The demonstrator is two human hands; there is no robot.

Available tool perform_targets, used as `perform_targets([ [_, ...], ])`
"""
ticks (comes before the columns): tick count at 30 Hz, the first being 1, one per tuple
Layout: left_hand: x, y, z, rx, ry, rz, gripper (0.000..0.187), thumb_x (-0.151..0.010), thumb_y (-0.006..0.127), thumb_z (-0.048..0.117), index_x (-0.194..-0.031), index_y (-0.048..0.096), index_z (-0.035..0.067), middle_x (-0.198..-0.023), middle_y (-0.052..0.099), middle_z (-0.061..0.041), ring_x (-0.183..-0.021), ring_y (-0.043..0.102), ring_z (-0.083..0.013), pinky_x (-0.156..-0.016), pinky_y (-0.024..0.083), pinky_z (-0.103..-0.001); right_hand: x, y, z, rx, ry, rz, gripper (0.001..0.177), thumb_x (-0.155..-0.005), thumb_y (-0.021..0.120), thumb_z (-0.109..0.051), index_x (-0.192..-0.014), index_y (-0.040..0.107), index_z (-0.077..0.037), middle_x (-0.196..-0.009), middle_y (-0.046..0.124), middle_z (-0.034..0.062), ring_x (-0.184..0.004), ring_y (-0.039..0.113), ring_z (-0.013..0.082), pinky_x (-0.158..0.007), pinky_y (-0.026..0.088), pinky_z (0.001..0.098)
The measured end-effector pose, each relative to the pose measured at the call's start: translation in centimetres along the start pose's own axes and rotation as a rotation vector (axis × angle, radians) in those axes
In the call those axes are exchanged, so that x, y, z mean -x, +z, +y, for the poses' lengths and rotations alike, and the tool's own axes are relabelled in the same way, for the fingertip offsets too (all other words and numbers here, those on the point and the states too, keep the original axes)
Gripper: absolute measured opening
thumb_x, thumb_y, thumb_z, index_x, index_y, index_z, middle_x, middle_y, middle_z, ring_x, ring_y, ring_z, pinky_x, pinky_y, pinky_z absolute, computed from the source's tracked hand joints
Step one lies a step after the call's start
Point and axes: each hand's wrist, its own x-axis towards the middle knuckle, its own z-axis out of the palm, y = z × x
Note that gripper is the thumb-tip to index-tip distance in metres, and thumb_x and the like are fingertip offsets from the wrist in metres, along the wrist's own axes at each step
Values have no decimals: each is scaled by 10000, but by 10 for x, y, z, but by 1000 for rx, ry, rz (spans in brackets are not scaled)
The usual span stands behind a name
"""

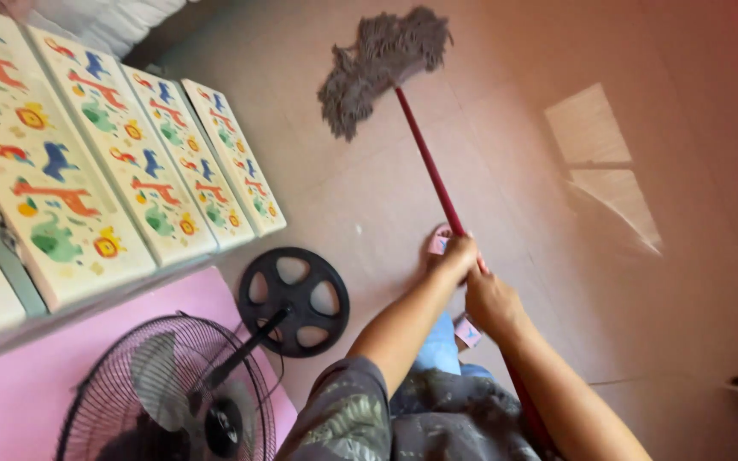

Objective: The person mops the tiled floor of a bedroom using a red-handled mop. They move the mop back and forth across the floor, covering areas near a bed, a storage unit, and a standing fan.

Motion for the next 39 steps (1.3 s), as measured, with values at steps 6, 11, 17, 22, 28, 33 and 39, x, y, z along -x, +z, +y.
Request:
perform_targets([
  [6, -149, -33, 68, -112, 96, -5, 542, -1036, 327, 419, -909, 728, 77, -650, 737, -18, -718, 766, -167, -720, 594, -332, -132, -31, -31, 55, -70, 134, 327, -863, 516, -106, -1184, 572, -131, -882, 775, 157, -795, 788, 329, -615, 627, 467],
  [11, -147, -23, 85, -66, 93, 9, 573, -1002, 385, 454, -1099, 730, 7, -760, 759, -32, -771, 768, -166, -683, 602, -355, -124, -66, -27, 18, -19, 88, 436, -835, 568, -147, -1269, 586, -120, -998, 784, 168, -822, 785, 325, -637, 626, 487],
  [17, -45, 17, 62, -116, 32, 17, 551, -1053, 327, 477, -1184, 587, 9, -902, 763, -53, -1054, 734, -230, -970, 547, -402, -49, -59, 19, -61, 30, 12, 326, -889, 570, -212, -1214, 567, -222, -961, 769, 153, -828, 781, 381, -672, 635, 494],
  [22, -32, 96, -7, 1, -176, 39, 466, -1018, 379, 446, -1131, 574, 38, -731, 723, -187, -963, 731, -363, -830, 551, -452, 45, -78, 61, -211, 94, -179, 534, -951, 434, -259, -1475, 405, -157, -1121, 725, 199, -896, 734, 459, -708, 568, 578],
  [28, 45, 203, -88, 291, -258, -103, 506, -1088, 328, 461, -967, 455, -14, -476, 524, -177, -376, 559, -314, -354, 464, -459, 153, -69, 129, -172, 227, -283, 529, -930, 440, -209, -1454, 412, -276, -1432, 574, 133, -970, 748, 467, -742, 606, 596],
  [33, 89, 261, -127, 265, -336, -64, 332, -1065, 416, 414, -1171, 445, 100, -803, 641, -132, -401, 588, -241, -335, 516, -397, 210, -9, 199, -185, 258, -246, 593, -876, 543, -295, -1455, 415, -283, -1381, 622, 123, -1072, 736, 400, -821, 607, 554],
  [39, 83, 280, -121, 281, -325, -20, 349, -1046, 394, 400, -1121, 482, 71, -691, 620, -135, -400, 571, -244, -346, 509, -420, 203, -43, 208, -255, 288, -342, 497, -887, 449, -167, -1377, 519, -213, -1426, 580, 174, -1117, 706, 436, -872, 596, 539],
])
